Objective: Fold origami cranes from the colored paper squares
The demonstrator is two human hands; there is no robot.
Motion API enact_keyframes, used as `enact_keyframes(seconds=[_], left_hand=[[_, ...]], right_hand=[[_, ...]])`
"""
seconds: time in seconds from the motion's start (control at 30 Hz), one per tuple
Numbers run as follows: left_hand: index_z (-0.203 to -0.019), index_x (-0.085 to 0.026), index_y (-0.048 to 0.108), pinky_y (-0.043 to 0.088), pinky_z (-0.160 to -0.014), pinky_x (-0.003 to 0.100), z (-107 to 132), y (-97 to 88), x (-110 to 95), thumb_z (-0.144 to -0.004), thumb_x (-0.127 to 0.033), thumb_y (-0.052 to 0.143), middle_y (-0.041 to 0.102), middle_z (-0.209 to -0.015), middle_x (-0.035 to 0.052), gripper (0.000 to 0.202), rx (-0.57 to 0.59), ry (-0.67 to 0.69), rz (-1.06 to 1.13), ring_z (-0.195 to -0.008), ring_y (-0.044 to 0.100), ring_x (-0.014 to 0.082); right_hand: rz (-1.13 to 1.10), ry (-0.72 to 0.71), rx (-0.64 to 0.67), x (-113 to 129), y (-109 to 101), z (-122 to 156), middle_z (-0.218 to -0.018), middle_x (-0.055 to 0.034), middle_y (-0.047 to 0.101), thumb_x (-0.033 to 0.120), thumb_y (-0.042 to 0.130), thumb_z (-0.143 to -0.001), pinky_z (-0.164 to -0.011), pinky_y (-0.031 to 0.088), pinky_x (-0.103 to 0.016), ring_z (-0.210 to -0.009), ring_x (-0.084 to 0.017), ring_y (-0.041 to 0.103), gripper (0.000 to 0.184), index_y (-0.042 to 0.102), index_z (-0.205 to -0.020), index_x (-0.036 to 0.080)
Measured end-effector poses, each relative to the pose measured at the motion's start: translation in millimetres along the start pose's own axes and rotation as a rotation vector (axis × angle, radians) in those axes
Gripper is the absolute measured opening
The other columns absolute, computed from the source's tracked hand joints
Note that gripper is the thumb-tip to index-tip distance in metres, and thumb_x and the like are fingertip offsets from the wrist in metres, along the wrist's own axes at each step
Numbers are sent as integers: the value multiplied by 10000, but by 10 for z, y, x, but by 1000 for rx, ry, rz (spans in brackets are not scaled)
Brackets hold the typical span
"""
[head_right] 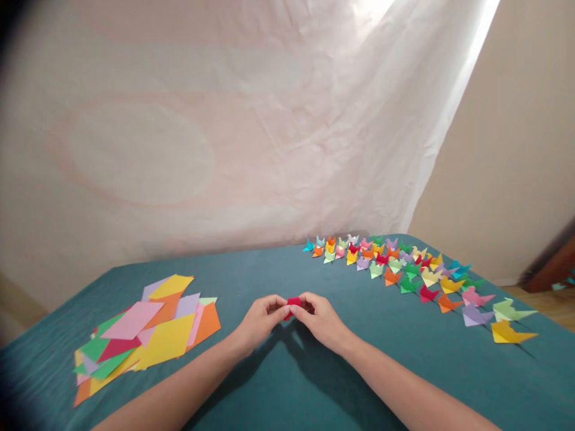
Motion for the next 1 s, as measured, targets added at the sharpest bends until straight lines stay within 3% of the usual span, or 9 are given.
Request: enact_keyframes(seconds=[0.13,0.3,0.43,0.63,0.87,1.0], left_hand=[[-778,-112,581,412,-619,230,14,95,54,-776,-380,572,604,-703,25,268,10,9,73,-632,530,122],[-756,-126,562,401,-622,233,72,160,-40,-864,-427,434,566,-684,17,345,64,70,-82,-645,510,127],[-693,-148,517,367,-610,222,120,139,-156,-904,-406,352,496,-653,-10,373,34,143,-224,-636,462,117],[-673,-155,493,352,-612,219,137,98,-197,-906,-379,354,478,-649,-18,352,-10,186,-228,-629,444,115],[-686,-150,534,360,-622,220,149,81,-206,-914,-352,366,515,-653,-11,349,-32,214,-235,-635,469,116],[-750,-158,608,371,-672,226,184,128,-296,-906,-318,406,561,-708,10,301,-22,305,-303,-704,506,131]], right_hand=[[-5,6,-81,-64,-73,29,-668,20,555,436,491,-840,-589,381,-243,-614,-125,484,301,576,-747,163],[17,-30,4,-61,-14,44,-655,19,545,425,474,-855,-603,382,-243,-606,-124,475,301,562,-729,166],[42,-58,71,-23,65,64,-653,18,531,409,472,-861,-617,377,-243,-611,-122,459,295,554,-722,163],[2,-27,17,-53,30,76,-614,31,454,450,402,-891,-605,358,-240,-606,-118,422,378,496,-650,174],[-226,-10,11,-95,35,90,-801,2,541,423,513,-848,-684,412,-259,-723,-137,502,252,515,-953,194],[-114,-38,-9,-58,-10,104,-772,9,522,387,579,-810,-653,402,-249,-701,-131,485,225,531,-905,189]])
Point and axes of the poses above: each hand's wrist, its own z-axis away from the middle knuckle, its own y-axis out of the palm, x = y × z, the point moved 10 cm from there along -z, towards the middle knuckle
